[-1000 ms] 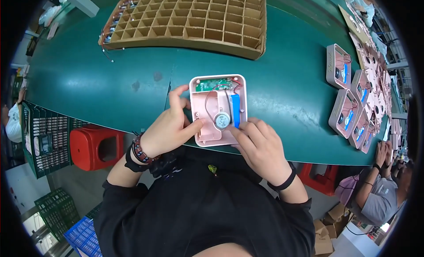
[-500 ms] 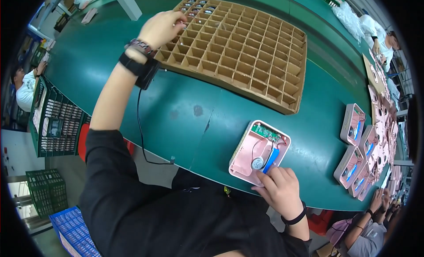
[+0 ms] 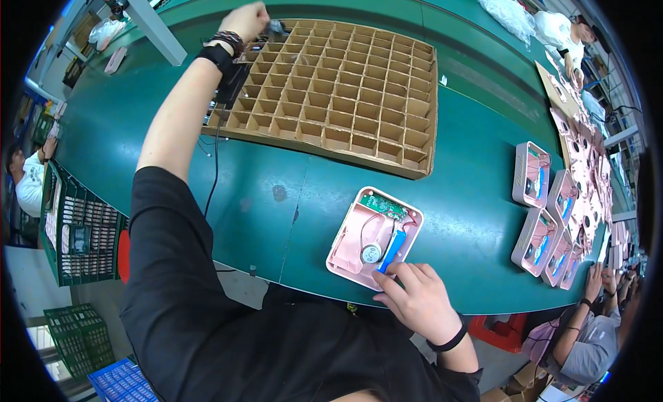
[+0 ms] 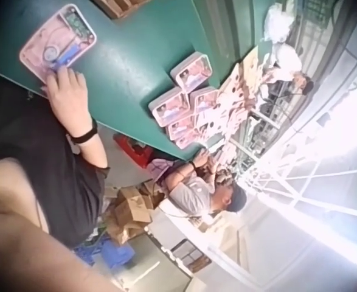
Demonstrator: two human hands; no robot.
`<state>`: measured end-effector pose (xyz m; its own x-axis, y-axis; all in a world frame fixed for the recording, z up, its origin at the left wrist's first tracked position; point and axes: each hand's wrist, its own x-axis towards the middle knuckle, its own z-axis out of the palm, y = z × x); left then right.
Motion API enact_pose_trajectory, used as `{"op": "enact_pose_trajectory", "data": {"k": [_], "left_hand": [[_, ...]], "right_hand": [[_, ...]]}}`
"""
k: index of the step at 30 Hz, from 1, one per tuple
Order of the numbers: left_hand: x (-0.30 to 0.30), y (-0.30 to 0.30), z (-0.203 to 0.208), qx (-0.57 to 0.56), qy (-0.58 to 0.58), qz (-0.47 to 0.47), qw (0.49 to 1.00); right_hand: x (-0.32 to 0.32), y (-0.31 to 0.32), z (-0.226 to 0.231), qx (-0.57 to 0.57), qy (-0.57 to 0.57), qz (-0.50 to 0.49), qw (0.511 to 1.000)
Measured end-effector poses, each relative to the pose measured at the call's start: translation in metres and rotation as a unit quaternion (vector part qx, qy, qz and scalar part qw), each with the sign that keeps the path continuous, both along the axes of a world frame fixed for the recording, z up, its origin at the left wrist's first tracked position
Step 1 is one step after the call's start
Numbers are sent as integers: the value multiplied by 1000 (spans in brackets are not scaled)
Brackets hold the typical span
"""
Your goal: The person picks up a speaker from a cardboard tray, places it into a pink plastic housing, and plugs the wire connector into the circuit board. After routing the wires and pressing the speaker into place, they set the housing aside and repeat the process.
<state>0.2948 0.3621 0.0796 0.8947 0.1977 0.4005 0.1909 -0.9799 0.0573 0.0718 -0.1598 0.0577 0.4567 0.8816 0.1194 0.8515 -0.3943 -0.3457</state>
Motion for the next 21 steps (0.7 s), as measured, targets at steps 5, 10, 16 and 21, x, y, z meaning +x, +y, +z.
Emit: {"op": "enact_pose_trajectory", "data": {"k": [5,10,16,21], "left_hand": [[-34,-43,66,18,-208,-131,969],[-107,-125,71,-350,24,-182,918],[-215,-264,44,-455,213,-254,827],[-252,-278,21,-519,234,-285,771]], "right_hand": [[20,-4,33,51,2,14,999],[28,16,40,270,-75,-62,958],[22,38,23,282,-33,-69,956],[-3,28,-1,266,95,-21,959]]}}
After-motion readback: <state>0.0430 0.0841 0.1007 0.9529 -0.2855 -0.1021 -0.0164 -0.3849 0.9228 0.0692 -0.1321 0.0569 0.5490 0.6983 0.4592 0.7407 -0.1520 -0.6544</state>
